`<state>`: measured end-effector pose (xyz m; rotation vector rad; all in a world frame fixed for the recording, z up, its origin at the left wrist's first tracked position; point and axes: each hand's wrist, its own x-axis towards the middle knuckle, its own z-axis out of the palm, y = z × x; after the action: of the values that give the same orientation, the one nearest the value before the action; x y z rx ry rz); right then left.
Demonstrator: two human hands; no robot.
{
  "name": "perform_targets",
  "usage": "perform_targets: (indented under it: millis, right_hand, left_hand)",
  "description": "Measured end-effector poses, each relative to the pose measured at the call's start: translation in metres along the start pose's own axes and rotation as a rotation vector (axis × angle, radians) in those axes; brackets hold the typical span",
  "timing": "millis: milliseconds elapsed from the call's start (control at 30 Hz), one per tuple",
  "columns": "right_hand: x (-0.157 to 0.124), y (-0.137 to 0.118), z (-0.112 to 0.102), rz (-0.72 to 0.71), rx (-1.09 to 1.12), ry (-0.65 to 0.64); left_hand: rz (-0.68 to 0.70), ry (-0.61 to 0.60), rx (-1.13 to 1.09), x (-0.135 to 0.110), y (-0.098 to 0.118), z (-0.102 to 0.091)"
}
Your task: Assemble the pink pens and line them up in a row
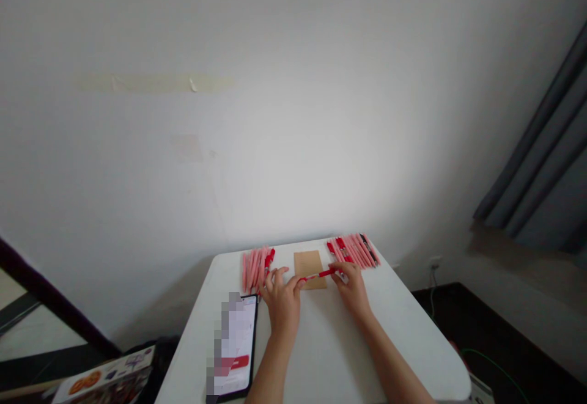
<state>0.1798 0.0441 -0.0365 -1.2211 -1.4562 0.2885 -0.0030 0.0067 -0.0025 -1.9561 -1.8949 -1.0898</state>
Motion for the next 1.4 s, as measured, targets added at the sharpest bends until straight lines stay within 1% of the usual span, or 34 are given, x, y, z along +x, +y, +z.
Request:
perform_targets:
  millis: [133, 233, 333, 467, 567, 700, 867, 1067, 1233, 1400]
  right_hand:
    - [-0.0007, -0.0005, -0.0020, -0.024, -0.101, -0.044]
    - [-0.0018, -0.0014, -0.0029, 0.034, -0.158, -0.060]
    - [-0.0022, -0.0010, -0.0023, 0.077, -0.125, -0.072]
    - [-0.0009, 0.0005, -0.0009, 0.073, -0.029, -0.056]
    - [-0.0003, 0.0007, -0.0004, 0.066, 0.003, -0.041]
    - [-0.0012, 0.0013, -0.0004, 0.063, -0.025, -0.041]
    - [-0.0021, 0.0031, -0.0011, 0.101, -0.095, -0.060]
    - [-0.0001, 0.0012, -0.0024, 0.061, -0.063, -0.069]
    - [-0.0002, 0.0005, -0.0022, 0.032, -0.045, -0.033]
    - [0.0003, 0.0015, -0.0021, -0.005, -0.108, -0.075]
  left_hand:
    - [0.002, 0.007, -0.003, -0.0006, -0.0004, 0.0008]
    - [0.006, 0.010, -0.008, -0.0010, -0.0011, 0.0014]
    - [0.009, 0.015, -0.009, -0.0012, -0.0014, 0.0015]
    - [0.008, 0.016, -0.001, -0.0011, -0.0006, 0.0008]
    - [0.007, 0.017, -0.011, -0.0004, 0.0004, -0.0003]
    - [-0.001, 0.005, -0.008, 0.0005, 0.0006, -0.0011]
    - [-0.006, 0.010, -0.003, 0.0005, -0.0001, 0.0000]
    - [-0.010, 0.000, 0.008, -0.0003, 0.0003, 0.0005]
    - [-0.009, 0.012, 0.019, -0.0007, 0.0003, 0.0004]
    - [-0.003, 0.018, 0.021, -0.0005, -0.0006, 0.0011]
